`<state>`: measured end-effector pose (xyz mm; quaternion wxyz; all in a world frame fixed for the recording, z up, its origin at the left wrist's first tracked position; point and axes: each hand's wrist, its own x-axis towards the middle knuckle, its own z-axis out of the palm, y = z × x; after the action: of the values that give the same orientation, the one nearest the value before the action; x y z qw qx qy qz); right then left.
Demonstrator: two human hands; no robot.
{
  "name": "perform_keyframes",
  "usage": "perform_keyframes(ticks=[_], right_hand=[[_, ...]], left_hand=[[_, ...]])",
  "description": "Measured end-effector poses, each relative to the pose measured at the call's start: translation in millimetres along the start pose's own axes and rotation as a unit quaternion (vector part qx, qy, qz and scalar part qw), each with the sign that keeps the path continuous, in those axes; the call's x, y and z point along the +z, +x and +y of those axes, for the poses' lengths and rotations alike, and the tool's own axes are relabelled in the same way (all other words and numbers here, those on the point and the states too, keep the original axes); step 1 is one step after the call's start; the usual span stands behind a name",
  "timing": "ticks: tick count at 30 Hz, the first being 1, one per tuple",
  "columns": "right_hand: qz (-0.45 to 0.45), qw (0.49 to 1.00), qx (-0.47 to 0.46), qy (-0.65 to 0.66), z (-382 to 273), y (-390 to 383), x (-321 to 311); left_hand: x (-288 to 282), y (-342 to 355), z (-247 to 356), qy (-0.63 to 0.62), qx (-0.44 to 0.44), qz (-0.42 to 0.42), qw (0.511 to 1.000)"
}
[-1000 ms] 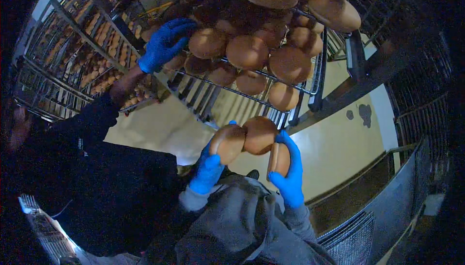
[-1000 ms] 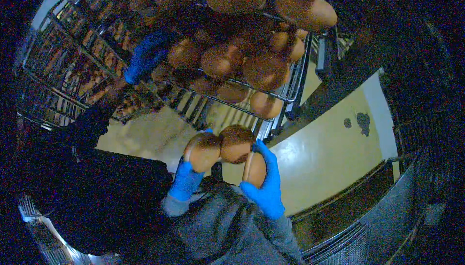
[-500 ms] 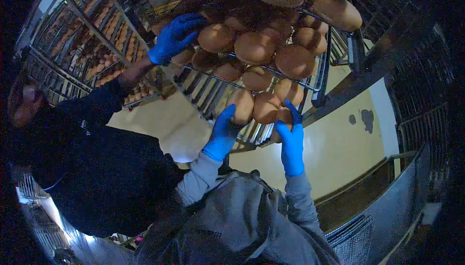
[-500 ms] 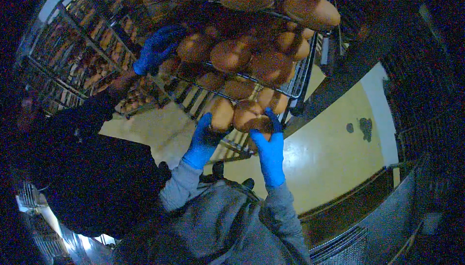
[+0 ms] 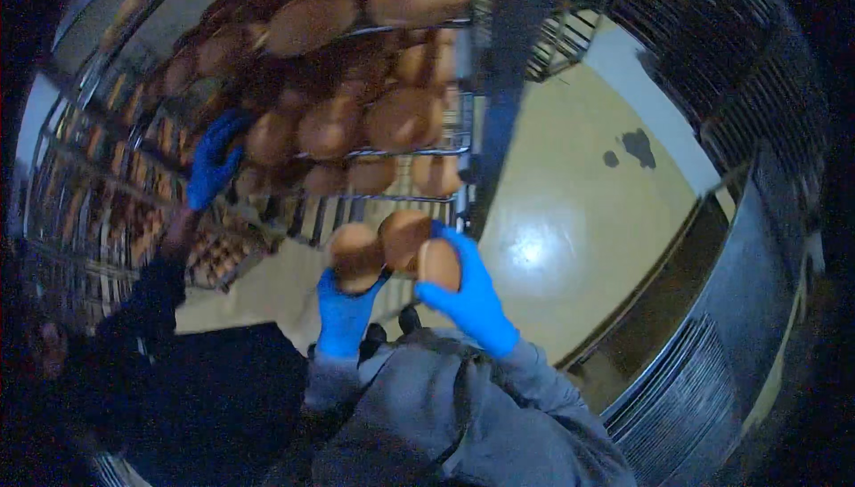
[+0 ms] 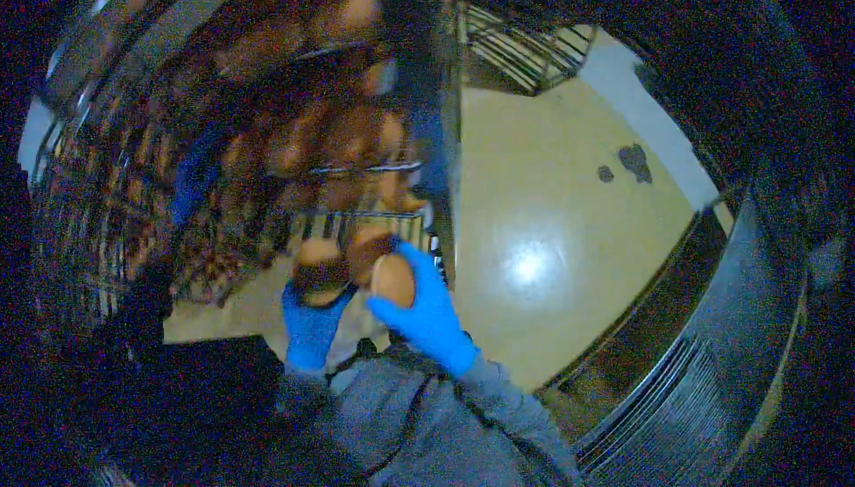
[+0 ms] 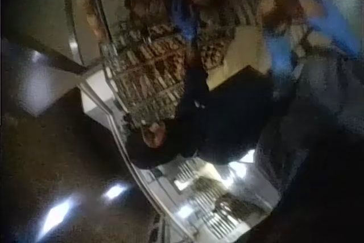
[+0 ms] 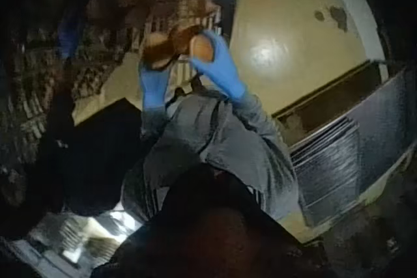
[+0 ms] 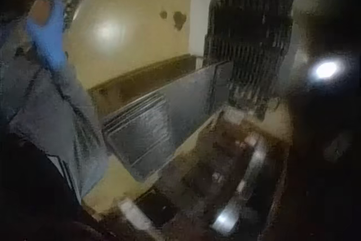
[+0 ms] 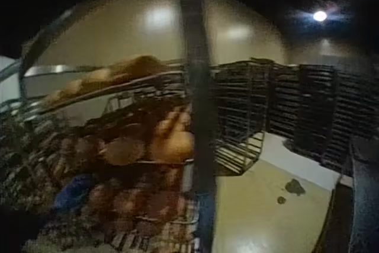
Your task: The person picks up bread buns from a metal mesh tray by hand and places them onto a large rolling cooling rack, then pushes the rack through the bakery production area.
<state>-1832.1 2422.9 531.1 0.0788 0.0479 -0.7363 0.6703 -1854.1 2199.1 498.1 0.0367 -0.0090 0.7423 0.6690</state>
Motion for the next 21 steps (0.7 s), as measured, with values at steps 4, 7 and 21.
perform_keyframes(ticks=[4, 7, 21], right_hand=[[-0.048, 0.997, -0.052, 0.024, -25.3, -44.6, -43.0], [-0.004, 0.998, -0.067, 0.009, -36.9, -69.7, -86.6], [0.221, 0.969, -0.039, 0.108, -11.7, -36.1, -229.9]], left_hand=[[11.9, -47.3, 9.9, -0.403, -0.076, -0.004, 0.912], [59.4, -50.3, 54.9, -0.357, -0.021, -0.073, 0.931], [216.2, 29.8, 68.8, -0.224, -0.108, -0.234, 0.940]])
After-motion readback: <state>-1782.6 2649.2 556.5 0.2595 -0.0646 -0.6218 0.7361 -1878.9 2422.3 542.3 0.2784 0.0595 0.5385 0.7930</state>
